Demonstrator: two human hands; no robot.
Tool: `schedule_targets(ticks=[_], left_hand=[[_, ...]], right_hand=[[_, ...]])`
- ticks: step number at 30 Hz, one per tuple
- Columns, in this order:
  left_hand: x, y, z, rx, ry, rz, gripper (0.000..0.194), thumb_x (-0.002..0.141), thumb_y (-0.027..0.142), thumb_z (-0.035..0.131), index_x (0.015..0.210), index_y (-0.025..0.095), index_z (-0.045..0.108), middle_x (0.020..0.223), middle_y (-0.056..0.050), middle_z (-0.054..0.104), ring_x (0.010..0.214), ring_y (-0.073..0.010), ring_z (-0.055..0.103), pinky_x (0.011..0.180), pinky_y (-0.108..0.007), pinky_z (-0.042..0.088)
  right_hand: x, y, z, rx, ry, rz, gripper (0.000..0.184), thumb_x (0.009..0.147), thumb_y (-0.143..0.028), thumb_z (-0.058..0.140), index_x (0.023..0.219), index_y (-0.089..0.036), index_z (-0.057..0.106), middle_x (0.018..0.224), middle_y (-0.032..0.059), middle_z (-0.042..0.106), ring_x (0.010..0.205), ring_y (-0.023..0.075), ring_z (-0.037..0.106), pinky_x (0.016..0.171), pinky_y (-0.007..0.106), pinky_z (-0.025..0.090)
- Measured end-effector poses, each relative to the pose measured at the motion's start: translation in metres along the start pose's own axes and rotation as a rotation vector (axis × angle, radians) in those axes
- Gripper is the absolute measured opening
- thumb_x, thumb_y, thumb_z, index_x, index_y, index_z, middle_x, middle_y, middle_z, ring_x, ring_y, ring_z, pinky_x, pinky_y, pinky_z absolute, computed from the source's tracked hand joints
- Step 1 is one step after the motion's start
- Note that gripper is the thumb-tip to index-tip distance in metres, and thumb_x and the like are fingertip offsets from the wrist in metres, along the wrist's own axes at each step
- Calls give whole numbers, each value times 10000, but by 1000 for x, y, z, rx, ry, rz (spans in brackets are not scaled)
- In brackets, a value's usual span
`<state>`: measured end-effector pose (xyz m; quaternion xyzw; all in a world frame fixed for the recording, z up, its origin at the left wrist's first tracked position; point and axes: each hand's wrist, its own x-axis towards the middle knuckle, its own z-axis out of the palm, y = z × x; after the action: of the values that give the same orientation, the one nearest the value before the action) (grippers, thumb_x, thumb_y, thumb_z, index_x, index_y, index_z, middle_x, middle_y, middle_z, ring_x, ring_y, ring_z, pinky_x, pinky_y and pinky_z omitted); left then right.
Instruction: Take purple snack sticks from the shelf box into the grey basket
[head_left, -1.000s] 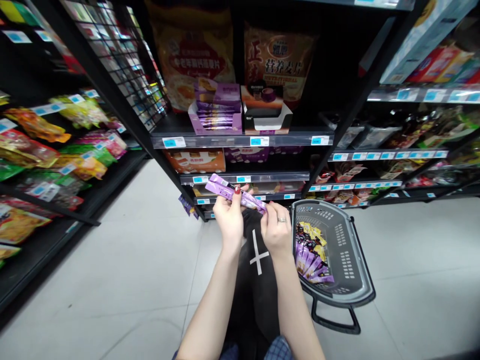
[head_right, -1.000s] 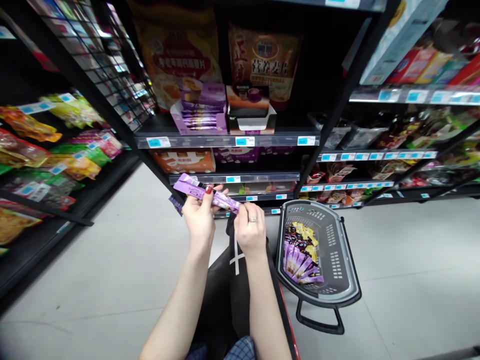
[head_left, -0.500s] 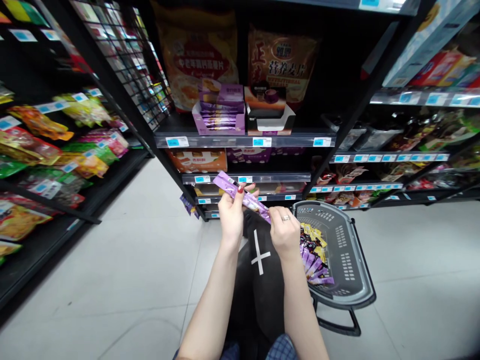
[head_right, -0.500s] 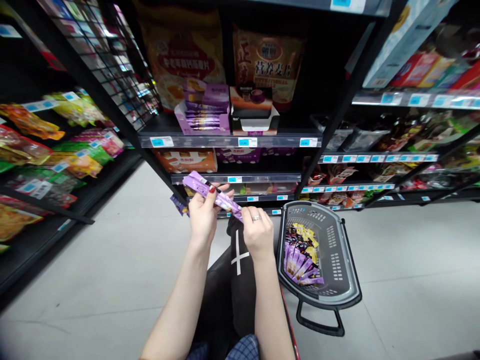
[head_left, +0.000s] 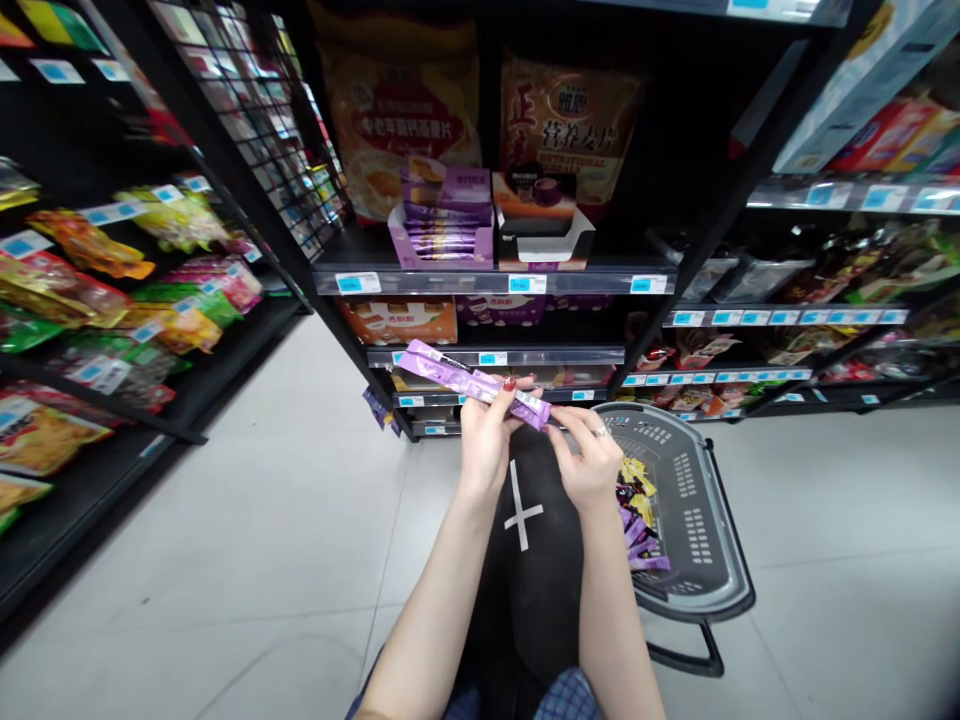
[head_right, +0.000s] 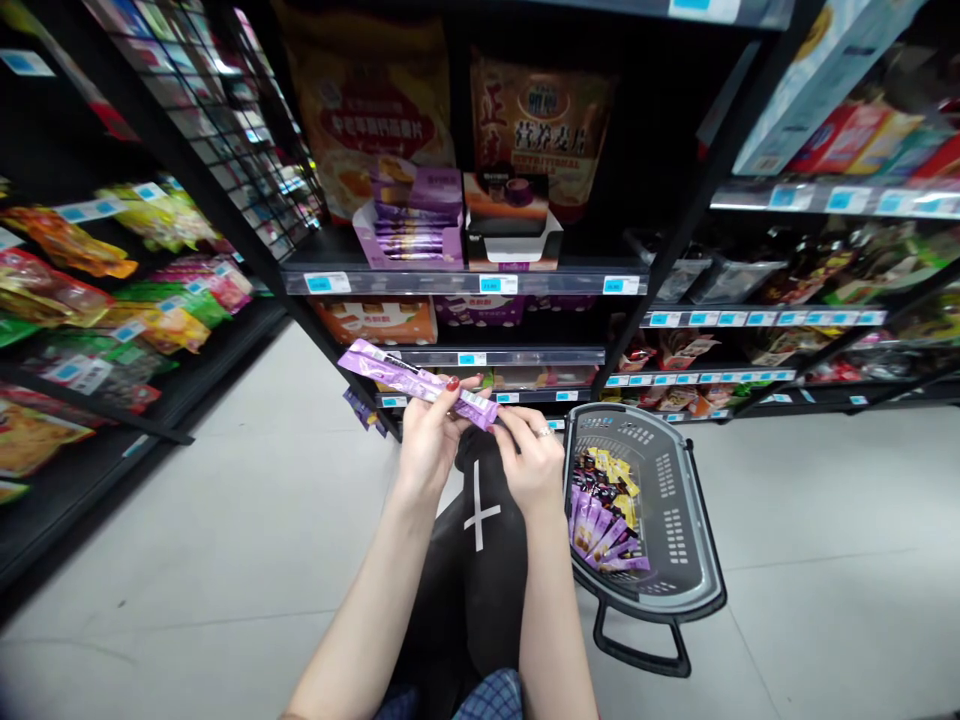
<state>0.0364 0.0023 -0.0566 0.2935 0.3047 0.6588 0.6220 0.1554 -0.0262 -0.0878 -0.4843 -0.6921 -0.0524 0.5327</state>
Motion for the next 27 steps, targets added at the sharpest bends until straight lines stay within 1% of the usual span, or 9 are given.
schedule_targets(ticks=[6,9,11,13,16,18,20,23,27], left_hand=[[-3,-2,6,-69,56,25,208,730,216,657,844,172,489,770,5,661,801,-198,696,753,-320,528],[-4,-4,9,-85,63,22,207,723,208,650,820,179,469,743,17,649,805,-196,695,752,-315,525],[-5,-5,10,-80,77,6,214,728,222,641,833,185,458,734,17,644,794,-196,696,755,-323,525],[-7,-7,11,-83,89,-7,220,733,231,633,842,191,446,714,26,632,770,-193,697,770,-340,524],[-9,-8,13,-123,49,-29,225,738,229,633,847,200,438,723,35,631,764,-189,697,814,-375,516],[-9,-8,13,-152,-4,-38,228,737,222,640,848,202,442,754,30,645,800,-197,697,840,-392,509],[-9,-8,12,-175,-29,-32,231,734,206,646,848,201,446,776,25,652,839,-207,694,854,-401,506],[-6,-8,10,-180,9,-18,227,737,190,642,851,197,445,790,22,650,847,-209,693,854,-405,509],[-5,-7,8,-123,44,9,216,747,199,633,847,197,442,772,23,646,822,-201,697,845,-402,513]], right_hand=[[-2,-4,1,-25,60,-97,191,835,-124,556,975,-195,666,889,76,677,837,175,645,752,317,545],[-4,-3,2,-150,52,-208,233,825,-77,543,1009,-183,638,902,94,667,873,193,627,757,330,526],[-6,-3,5,-252,87,-263,233,819,-68,541,1006,-188,612,885,93,652,856,199,617,740,338,507],[-8,-4,8,-293,138,-249,190,827,-84,523,972,-187,587,840,87,624,817,200,599,717,347,487],[-7,-8,13,-186,175,-94,126,850,-104,445,886,-177,542,787,78,560,766,196,554,684,343,468],[-5,-11,13,-101,167,32,136,862,-103,395,836,-180,504,774,68,524,734,187,530,658,329,459],[-2,-14,12,-72,128,101,144,872,-105,376,816,-185,483,771,59,510,712,178,520,643,317,454],[0,-14,8,-79,29,38,122,879,-117,403,872,-181,506,811,68,533,746,175,538,675,311,470],[-1,-10,4,-129,-29,-85,115,875,-147,452,931,-173,549,837,78,570,774,179,555,711,307,476]])
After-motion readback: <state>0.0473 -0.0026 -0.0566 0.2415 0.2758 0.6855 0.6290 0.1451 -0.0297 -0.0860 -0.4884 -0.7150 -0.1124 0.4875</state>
